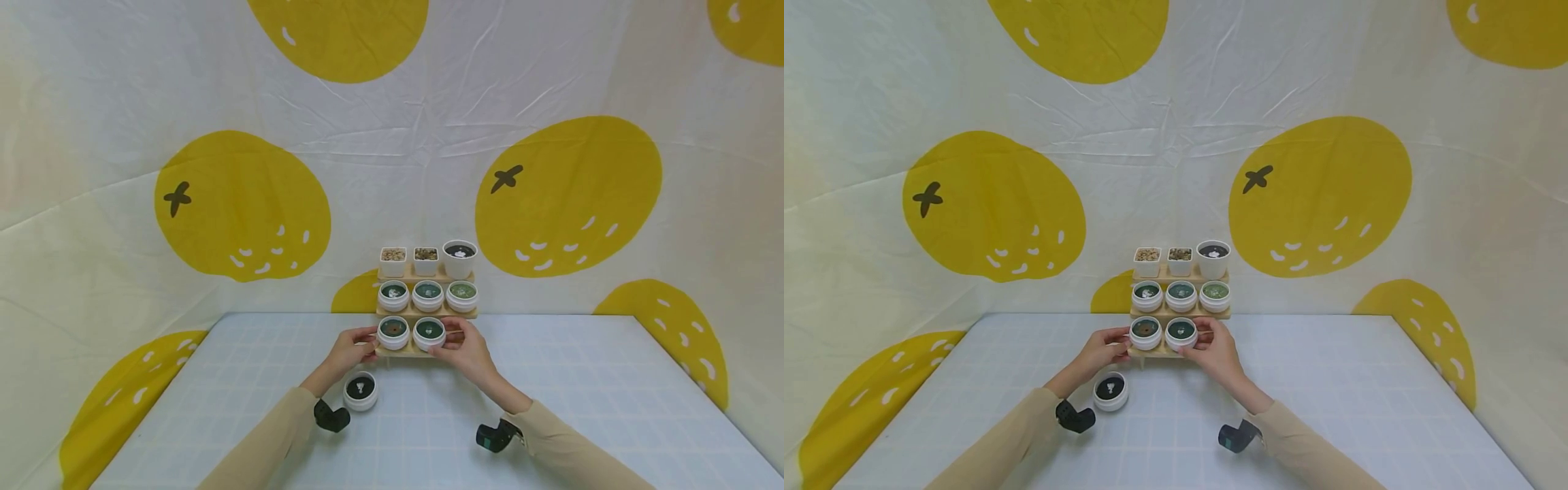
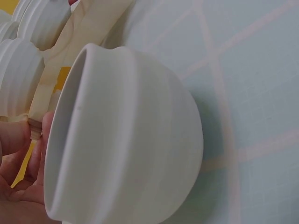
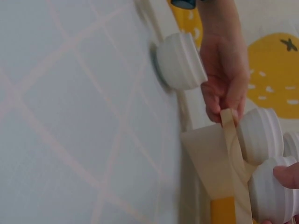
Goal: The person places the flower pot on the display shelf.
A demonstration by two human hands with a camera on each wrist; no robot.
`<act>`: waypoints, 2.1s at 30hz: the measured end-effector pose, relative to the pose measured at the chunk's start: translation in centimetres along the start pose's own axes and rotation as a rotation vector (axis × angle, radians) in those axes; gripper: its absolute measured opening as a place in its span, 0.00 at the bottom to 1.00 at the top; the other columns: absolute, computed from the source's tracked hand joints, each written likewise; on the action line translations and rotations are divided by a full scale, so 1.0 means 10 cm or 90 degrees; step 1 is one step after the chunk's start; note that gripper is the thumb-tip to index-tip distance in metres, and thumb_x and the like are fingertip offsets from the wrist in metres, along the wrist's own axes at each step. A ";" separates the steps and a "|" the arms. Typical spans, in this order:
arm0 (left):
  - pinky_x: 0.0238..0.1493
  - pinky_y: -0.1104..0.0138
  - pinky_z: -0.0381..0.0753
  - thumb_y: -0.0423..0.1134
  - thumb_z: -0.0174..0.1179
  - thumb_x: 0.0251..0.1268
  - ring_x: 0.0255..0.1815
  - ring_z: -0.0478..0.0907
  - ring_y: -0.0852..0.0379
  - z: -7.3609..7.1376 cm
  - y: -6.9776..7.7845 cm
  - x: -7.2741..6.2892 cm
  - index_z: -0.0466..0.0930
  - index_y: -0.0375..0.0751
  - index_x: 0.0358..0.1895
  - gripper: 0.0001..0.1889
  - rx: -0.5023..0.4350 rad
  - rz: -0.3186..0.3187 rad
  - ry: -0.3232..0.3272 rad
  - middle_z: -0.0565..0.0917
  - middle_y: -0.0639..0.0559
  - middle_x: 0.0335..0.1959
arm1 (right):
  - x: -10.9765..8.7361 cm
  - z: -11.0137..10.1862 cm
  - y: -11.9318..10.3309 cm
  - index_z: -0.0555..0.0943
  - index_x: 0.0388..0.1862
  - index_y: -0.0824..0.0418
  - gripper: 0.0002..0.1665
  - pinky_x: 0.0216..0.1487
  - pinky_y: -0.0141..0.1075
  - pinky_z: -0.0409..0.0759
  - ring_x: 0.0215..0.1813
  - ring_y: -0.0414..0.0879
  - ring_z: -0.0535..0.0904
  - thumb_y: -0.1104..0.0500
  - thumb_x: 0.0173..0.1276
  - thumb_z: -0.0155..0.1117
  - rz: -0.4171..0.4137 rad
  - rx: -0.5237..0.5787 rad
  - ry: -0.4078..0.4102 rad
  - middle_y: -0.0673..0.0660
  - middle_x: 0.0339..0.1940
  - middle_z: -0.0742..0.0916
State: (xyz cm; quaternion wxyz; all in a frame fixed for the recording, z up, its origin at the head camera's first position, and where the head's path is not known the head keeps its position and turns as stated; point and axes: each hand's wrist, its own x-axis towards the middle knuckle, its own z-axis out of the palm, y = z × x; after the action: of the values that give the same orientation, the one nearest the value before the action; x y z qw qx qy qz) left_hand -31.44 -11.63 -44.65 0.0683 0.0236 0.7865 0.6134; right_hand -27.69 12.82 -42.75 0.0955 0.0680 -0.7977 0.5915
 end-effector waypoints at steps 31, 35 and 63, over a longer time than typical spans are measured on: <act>0.38 0.64 0.87 0.28 0.56 0.66 0.28 0.79 0.60 0.00 0.01 -0.02 0.74 0.33 0.62 0.20 0.014 0.002 -0.005 0.79 0.41 0.43 | -0.03 -0.01 0.02 0.74 0.58 0.65 0.36 0.51 0.41 0.84 0.50 0.53 0.78 0.64 0.49 0.77 -0.007 -0.033 0.028 0.64 0.52 0.80; 0.39 0.64 0.87 0.27 0.56 0.66 0.28 0.79 0.59 0.00 0.02 -0.02 0.74 0.32 0.62 0.20 0.008 0.003 -0.005 0.79 0.40 0.43 | -0.06 -0.02 -0.02 0.74 0.57 0.64 0.37 0.52 0.42 0.83 0.53 0.54 0.76 0.66 0.47 0.78 -0.047 -0.035 0.055 0.62 0.54 0.80; 0.37 0.65 0.87 0.26 0.55 0.66 0.27 0.78 0.60 -0.01 0.03 -0.03 0.73 0.31 0.62 0.21 0.005 0.013 -0.013 0.79 0.40 0.42 | -0.47 0.31 -0.08 0.77 0.50 0.62 0.32 0.41 0.32 0.83 0.48 0.56 0.78 0.66 0.45 0.79 -0.109 0.002 -0.007 0.60 0.48 0.82</act>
State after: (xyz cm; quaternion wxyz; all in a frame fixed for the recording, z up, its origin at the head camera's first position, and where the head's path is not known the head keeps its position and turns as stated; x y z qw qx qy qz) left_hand -31.18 -11.64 -44.29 0.0699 0.0384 0.7878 0.6108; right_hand -23.20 9.57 -43.96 0.1410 0.1397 -0.7885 0.5822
